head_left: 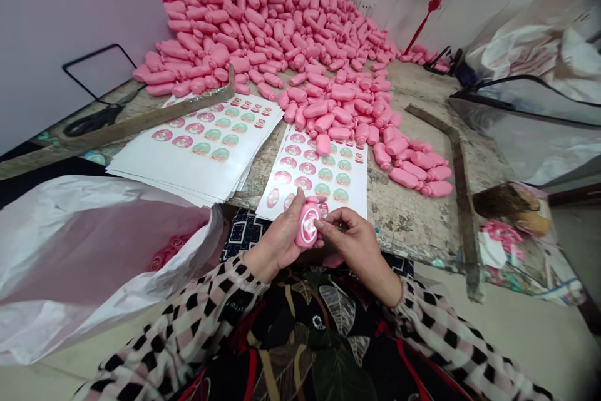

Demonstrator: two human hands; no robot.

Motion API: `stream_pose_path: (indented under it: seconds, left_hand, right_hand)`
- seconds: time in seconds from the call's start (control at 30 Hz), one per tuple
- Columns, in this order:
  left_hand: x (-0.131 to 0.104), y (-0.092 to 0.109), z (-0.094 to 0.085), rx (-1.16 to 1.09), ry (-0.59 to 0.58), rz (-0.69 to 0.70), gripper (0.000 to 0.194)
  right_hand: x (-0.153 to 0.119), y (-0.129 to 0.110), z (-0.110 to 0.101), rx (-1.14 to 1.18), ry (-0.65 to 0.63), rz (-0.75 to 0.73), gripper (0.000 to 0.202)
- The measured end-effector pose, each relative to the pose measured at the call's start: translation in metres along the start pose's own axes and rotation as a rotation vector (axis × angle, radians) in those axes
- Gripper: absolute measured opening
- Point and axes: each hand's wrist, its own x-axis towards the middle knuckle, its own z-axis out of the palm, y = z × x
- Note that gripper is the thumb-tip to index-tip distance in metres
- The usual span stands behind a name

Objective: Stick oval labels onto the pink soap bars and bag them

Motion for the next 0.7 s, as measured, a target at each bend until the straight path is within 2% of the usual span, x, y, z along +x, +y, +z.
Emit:
stream_pose_path:
  seconds: [0.1, 0.17, 0.33, 0.43, 0.5, 0.57, 0.63, 0.7]
  left_hand:
    - [-0.005, 0.004, -0.003, 0.08, -0.06, -0.094, 0.055]
    - [-0.009, 0.006, -0.006, 0.16, -0.107, -0.128, 0.051]
    - [-0.019, 0.01, -0.01, 0.28, -0.186, -0.115, 0.056]
    - [-0.021, 0.01, -0.01, 0.271, -0.22, -0.117, 0.052]
    - [-0.021, 0.01, -0.009, 0.277, -0.232, -0.115, 0.052]
    - [-0.02, 0.007, -0.006, 0.283, -0.228, -0.117, 0.053]
    - [-0.019, 0.004, -0.001, 0.288, -0.226, -0.131, 0.056]
    - [-0.018, 0.0, 0.002, 0.309, -0.235, -0.14, 0.063]
  right_hand:
    - [-0.001, 0.004, 0.0, -0.04, 0.02, -0.002, 0.026]
    - [-0.001, 0.006, -0.001, -0.078, 0.027, -0.005, 0.026]
    - [-0.004, 0.002, -0.01, -0.27, 0.005, -0.099, 0.021]
    - [-0.001, -0.001, -0.021, -0.366, 0.059, -0.157, 0.021]
    - [0.003, -0.002, -0.026, -0.272, 0.115, -0.095, 0.022]
    - [0.006, -0.004, -0.024, -0.081, 0.111, -0.004, 0.031]
    - [0.007, -0.008, -0.017, 0.114, 0.044, 0.078, 0.043]
    - [0.005, -0.011, -0.006, 0.285, -0.044, 0.153, 0.044]
